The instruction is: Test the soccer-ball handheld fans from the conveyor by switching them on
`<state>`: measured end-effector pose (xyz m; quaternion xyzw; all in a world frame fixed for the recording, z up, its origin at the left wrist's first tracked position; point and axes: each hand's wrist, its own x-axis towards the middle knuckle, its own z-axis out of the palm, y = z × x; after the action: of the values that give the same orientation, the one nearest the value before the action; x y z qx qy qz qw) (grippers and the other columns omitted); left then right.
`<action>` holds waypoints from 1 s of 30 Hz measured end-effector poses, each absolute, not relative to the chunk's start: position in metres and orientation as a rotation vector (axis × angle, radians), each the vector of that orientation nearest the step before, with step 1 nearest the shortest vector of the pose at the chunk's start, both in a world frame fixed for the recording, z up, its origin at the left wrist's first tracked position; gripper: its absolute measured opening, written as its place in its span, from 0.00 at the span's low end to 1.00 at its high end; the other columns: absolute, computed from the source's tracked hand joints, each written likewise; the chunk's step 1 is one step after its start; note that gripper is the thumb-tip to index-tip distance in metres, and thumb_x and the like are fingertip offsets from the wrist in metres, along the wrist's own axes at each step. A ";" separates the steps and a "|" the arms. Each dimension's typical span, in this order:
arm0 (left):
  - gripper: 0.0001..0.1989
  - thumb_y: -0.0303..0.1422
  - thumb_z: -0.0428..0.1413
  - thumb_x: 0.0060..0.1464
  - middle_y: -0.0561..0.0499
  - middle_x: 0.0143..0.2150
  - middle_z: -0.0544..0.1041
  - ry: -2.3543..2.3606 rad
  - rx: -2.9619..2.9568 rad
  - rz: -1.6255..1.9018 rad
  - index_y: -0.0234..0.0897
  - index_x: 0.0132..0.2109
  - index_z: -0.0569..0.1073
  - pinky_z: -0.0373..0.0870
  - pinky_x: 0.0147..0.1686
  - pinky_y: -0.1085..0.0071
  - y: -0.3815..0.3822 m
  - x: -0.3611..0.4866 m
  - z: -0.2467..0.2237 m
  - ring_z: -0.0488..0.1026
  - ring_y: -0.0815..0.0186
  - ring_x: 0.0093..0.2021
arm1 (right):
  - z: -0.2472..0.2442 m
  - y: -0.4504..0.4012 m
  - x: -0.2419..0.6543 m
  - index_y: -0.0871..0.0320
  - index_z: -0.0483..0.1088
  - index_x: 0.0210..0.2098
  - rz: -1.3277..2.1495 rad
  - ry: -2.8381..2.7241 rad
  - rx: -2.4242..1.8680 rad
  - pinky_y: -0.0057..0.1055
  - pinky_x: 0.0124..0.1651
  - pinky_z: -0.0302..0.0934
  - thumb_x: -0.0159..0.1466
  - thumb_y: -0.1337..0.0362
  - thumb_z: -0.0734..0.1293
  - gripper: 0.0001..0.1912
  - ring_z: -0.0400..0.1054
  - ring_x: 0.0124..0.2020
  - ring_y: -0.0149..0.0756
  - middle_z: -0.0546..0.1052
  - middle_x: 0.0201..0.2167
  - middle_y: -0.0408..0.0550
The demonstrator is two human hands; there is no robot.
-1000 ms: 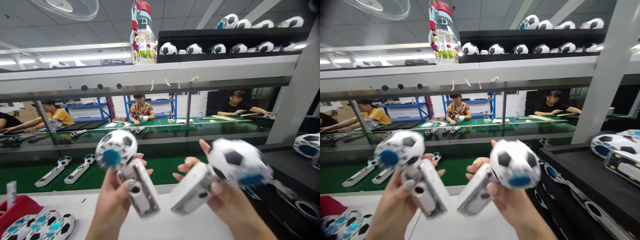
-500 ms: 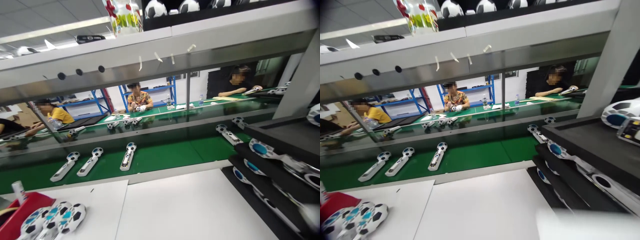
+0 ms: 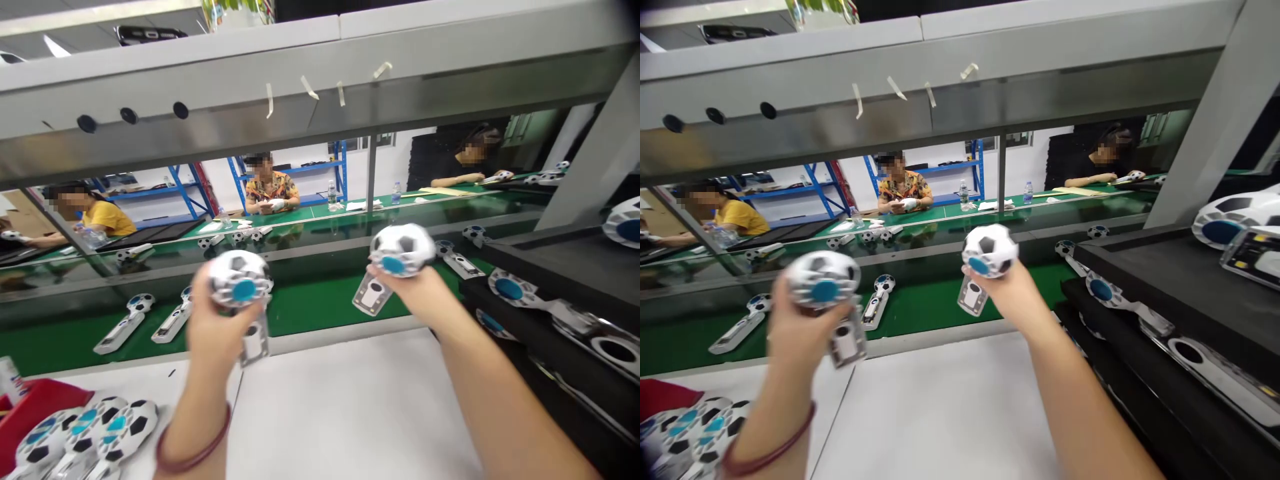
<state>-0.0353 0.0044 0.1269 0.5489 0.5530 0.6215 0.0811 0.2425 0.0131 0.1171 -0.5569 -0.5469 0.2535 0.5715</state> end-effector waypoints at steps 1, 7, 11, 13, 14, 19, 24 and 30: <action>0.38 0.33 0.65 0.33 0.51 0.47 0.71 1.596 1.696 1.731 0.45 0.55 0.62 0.68 0.43 0.65 0.022 -0.023 0.116 0.70 0.60 0.43 | 0.103 0.029 0.239 0.58 0.71 0.39 0.598 -1.314 -1.380 0.34 0.39 0.64 0.49 0.54 0.70 0.21 0.70 0.39 0.43 0.75 0.37 0.49; 0.32 0.35 0.58 0.47 0.47 0.46 0.70 1.778 2.141 1.201 0.41 0.58 0.56 0.67 0.40 0.69 0.110 0.021 0.048 0.70 0.61 0.42 | 0.037 0.088 0.243 0.63 0.62 0.52 0.461 -1.279 -1.676 0.37 0.47 0.61 0.51 0.63 0.68 0.29 0.66 0.46 0.47 0.66 0.48 0.59; 0.30 0.36 0.52 0.53 0.41 0.45 0.69 1.981 2.238 0.992 0.30 0.60 0.53 0.63 0.44 0.66 0.138 0.017 0.040 0.67 0.58 0.45 | 0.041 0.084 0.254 0.54 0.39 0.63 0.399 -1.218 -1.563 0.41 0.54 0.57 0.53 0.62 0.64 0.43 0.55 0.57 0.48 0.44 0.62 0.58; 0.25 0.35 0.50 0.54 0.38 0.47 0.67 2.099 2.255 0.915 0.27 0.57 0.58 0.60 0.48 0.63 0.142 0.007 0.041 0.62 0.55 0.49 | 0.050 0.078 0.255 0.51 0.38 0.63 0.376 -1.198 -1.463 0.43 0.56 0.55 0.55 0.59 0.63 0.42 0.50 0.59 0.48 0.43 0.62 0.54; 0.23 0.35 0.50 0.54 0.36 0.47 0.66 2.167 2.251 0.863 0.26 0.54 0.61 0.59 0.48 0.61 0.143 0.002 0.040 0.60 0.52 0.50 | 0.055 0.075 0.254 0.50 0.40 0.63 0.375 -1.198 -1.426 0.44 0.57 0.53 0.55 0.58 0.63 0.41 0.49 0.60 0.48 0.44 0.62 0.54; 0.24 0.42 0.57 0.43 0.33 0.46 0.65 2.448 2.124 0.550 0.25 0.42 0.71 0.57 0.46 0.54 0.138 -0.021 0.017 0.57 0.44 0.51 | 0.068 0.065 0.246 0.49 0.51 0.59 0.437 -1.279 -1.347 0.46 0.60 0.48 0.55 0.56 0.63 0.33 0.48 0.60 0.47 0.52 0.59 0.51; 0.22 0.43 0.55 0.41 0.34 0.40 0.70 2.549 1.907 0.309 0.29 0.37 0.74 0.61 0.38 0.58 0.141 -0.046 0.001 0.63 0.46 0.44 | 0.068 0.065 0.245 0.50 0.56 0.56 0.461 -1.294 -1.385 0.46 0.61 0.47 0.55 0.55 0.63 0.30 0.48 0.60 0.48 0.54 0.58 0.50; 0.24 0.44 0.50 0.44 0.33 0.54 0.63 2.676 1.940 0.259 0.29 0.42 0.75 0.45 0.52 0.48 0.135 -0.105 0.008 0.49 0.42 0.58 | 0.067 0.064 0.243 0.49 0.59 0.54 0.475 -1.318 -1.443 0.46 0.59 0.49 0.56 0.53 0.61 0.26 0.46 0.61 0.46 0.54 0.58 0.48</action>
<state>-0.1047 0.1353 0.0082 0.5828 0.8042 0.0779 -0.0869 0.2431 0.0643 0.0670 -0.6060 -0.5534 0.1996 0.5354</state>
